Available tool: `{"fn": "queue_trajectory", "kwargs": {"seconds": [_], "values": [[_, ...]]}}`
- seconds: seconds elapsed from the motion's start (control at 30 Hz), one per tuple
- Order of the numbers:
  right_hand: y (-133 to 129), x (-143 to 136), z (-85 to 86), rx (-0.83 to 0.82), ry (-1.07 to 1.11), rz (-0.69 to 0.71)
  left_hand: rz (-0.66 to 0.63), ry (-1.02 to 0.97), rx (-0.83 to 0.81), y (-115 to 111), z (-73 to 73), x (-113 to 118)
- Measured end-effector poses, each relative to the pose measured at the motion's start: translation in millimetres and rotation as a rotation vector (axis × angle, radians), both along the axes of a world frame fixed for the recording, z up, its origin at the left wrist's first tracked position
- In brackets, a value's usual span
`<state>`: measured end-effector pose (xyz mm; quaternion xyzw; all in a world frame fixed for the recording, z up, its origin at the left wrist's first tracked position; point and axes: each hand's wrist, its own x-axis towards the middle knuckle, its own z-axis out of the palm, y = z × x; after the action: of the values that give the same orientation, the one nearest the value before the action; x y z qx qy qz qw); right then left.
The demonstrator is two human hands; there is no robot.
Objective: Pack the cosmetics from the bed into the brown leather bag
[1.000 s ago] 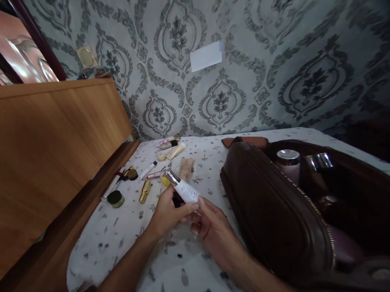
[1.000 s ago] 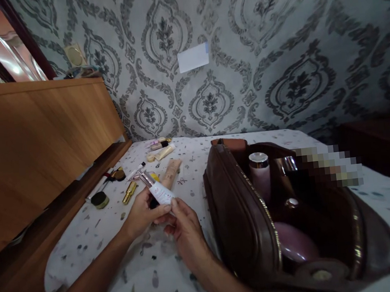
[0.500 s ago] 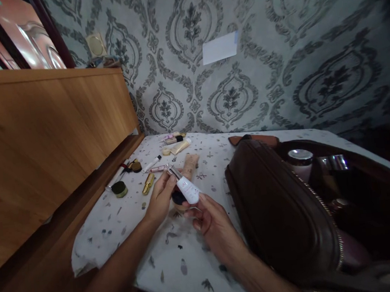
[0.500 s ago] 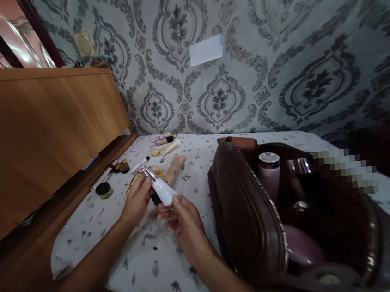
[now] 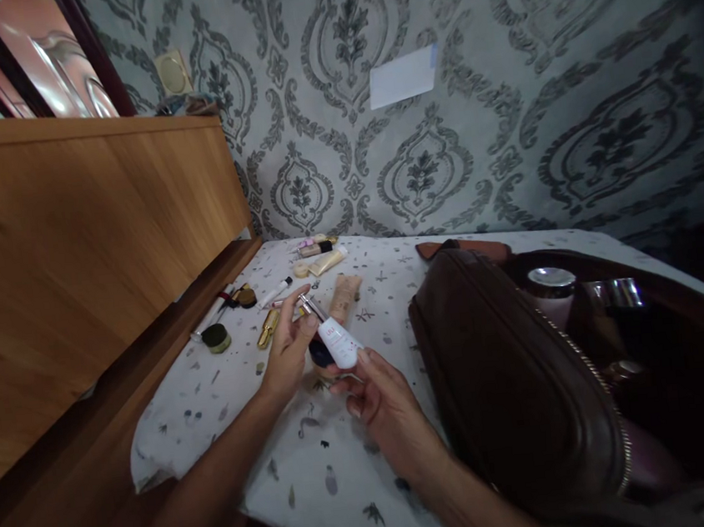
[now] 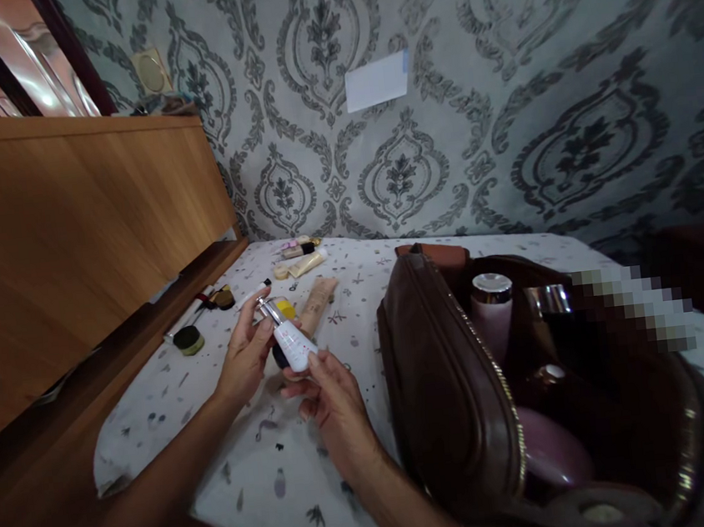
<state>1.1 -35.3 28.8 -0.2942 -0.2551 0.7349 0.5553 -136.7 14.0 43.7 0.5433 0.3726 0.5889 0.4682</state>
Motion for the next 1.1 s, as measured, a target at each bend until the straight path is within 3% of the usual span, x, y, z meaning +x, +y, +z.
{"fn": "queue_trajectory", "kwargs": {"seconds": [0.33,0.6,1.1], "values": [[0.2,0.3,0.5,-0.005,0.003,0.028,0.054,0.034,0.023,1.5,-0.4,-0.5],[0.0,0.3,0.6,0.0,-0.018,0.034,-0.003,0.016,0.041,1.8,0.4,-0.1],[0.5,-2.5,-1.2,0.022,-0.069,0.008,0.096,0.078,0.087,2.4,-1.7,-2.6]]}}
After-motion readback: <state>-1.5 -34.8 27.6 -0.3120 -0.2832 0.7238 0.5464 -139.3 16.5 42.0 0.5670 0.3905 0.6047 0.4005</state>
